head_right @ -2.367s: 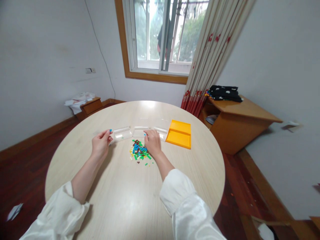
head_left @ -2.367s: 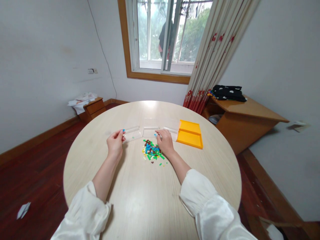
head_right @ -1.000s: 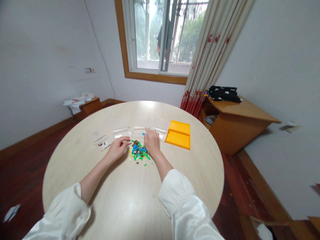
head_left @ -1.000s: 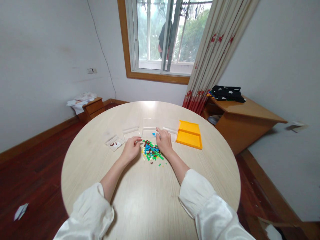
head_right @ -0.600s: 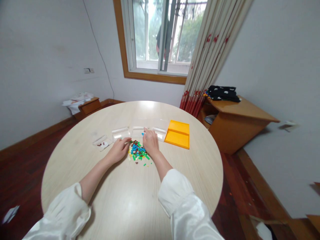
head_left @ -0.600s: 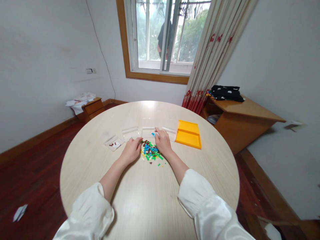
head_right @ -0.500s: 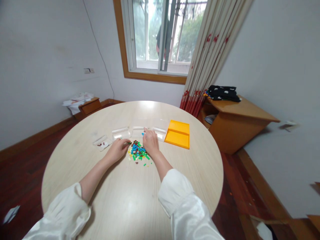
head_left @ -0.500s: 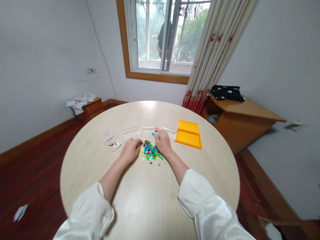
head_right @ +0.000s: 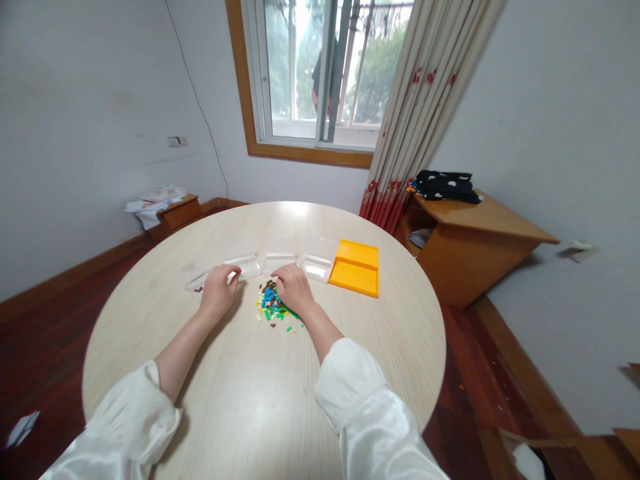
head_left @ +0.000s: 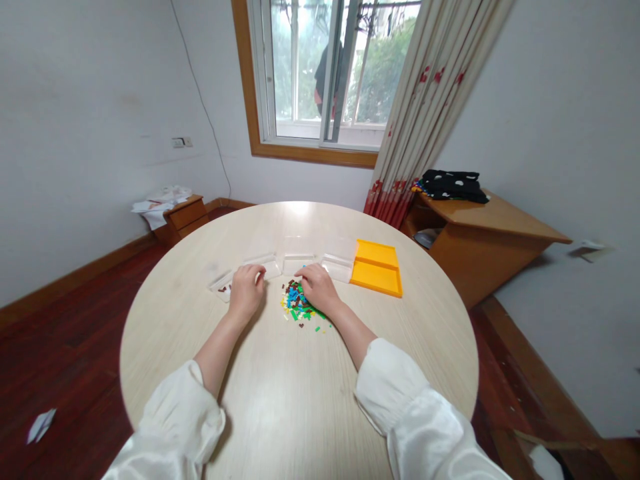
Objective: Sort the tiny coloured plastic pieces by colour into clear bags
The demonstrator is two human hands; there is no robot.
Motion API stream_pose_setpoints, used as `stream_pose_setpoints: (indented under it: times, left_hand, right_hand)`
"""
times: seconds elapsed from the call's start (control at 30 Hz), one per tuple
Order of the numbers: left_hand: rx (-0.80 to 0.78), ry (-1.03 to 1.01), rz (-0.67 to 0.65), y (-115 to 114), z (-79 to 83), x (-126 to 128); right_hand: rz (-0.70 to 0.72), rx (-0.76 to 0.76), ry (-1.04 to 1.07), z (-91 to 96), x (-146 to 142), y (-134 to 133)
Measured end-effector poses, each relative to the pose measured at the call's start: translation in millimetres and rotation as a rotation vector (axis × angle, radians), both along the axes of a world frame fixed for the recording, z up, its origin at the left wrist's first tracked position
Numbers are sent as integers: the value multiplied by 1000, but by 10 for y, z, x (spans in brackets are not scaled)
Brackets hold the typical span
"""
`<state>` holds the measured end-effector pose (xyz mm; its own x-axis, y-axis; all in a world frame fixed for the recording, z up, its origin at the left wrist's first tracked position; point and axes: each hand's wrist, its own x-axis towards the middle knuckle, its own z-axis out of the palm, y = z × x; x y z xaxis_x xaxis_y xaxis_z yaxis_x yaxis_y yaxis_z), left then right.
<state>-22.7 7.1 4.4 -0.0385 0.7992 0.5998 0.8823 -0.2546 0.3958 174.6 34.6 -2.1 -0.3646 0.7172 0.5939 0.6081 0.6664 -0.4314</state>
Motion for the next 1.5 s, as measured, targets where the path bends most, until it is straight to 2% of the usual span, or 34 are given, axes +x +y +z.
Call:
stream_pose_setpoints:
  times: [0.13,0.63,0.93,1.13,1.37,1.5]
  left_hand:
    - [-23,23,82,37,16,-63]
    - [-141,2,198,57,24,-67]
    - [-45,4,70,24,33,11]
    - [-4,-5,23,-2,52,40]
    - [-11,-20,-216,-29,64,85]
    - [-50,-53,-273,-54,71,138]
  right_hand:
    - [82,-15,-139,52,-39,-73]
    - [48,-118,-300,116,-39,-142]
    - [69,-58,-228,77,-39,-127]
    - [77,-81,-198,62,-41,-107]
    - [146,-27,-15,98,-67,-137]
    - [220,-29,52,164,-104,-197]
